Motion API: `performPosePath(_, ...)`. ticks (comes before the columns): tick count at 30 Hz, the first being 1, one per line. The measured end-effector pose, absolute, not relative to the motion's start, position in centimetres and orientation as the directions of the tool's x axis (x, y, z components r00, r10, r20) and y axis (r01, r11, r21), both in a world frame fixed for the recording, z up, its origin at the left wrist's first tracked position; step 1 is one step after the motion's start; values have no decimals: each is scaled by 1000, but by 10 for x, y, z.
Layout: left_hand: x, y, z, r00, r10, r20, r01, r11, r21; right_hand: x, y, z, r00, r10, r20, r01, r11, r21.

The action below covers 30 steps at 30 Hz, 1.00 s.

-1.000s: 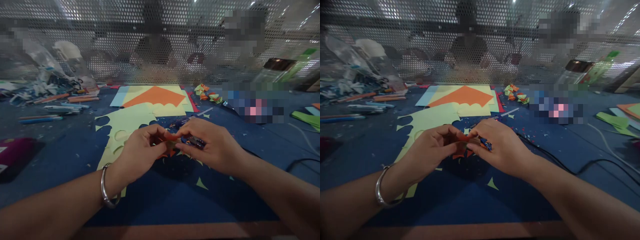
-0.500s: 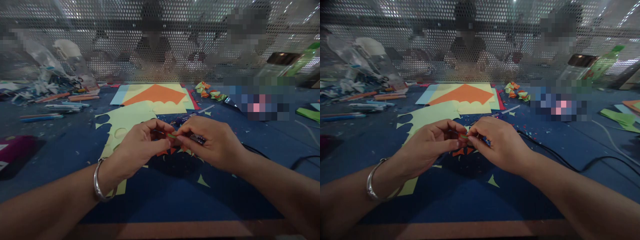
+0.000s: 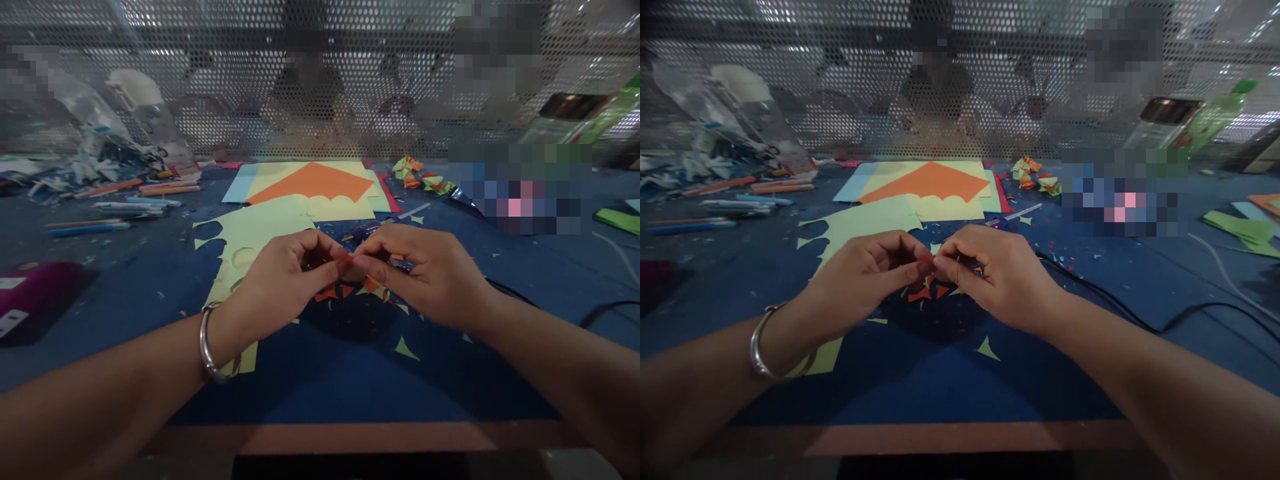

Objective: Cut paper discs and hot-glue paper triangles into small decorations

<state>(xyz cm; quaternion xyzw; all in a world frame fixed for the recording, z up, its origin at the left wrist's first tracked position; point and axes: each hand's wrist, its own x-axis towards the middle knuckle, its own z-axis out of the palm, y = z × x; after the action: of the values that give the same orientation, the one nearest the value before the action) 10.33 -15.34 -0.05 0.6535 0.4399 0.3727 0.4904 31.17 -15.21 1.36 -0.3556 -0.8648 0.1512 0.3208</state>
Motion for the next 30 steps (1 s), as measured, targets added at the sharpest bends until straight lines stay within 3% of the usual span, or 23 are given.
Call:
performPosePath(6, 105, -154, 0, 419, 902, -101, -39, 129, 991, 313, -152, 13, -509, 724, 465, 527, 689, -498)
performPosePath(11, 101, -153, 2, 473, 863, -178, -77, 242, 967, 313, -152, 12, -512, 726, 460, 504, 687, -523)
performPosePath(22, 101, -153, 2, 495, 853, -162, -45, 212, 976, 313, -152, 13, -541, 709, 452, 521, 705, -481)
performPosePath(30, 102, -153, 1, 516, 842, -157, -22, 197, 980, 312, -153, 12, -508, 747, 429, 513, 662, -546)
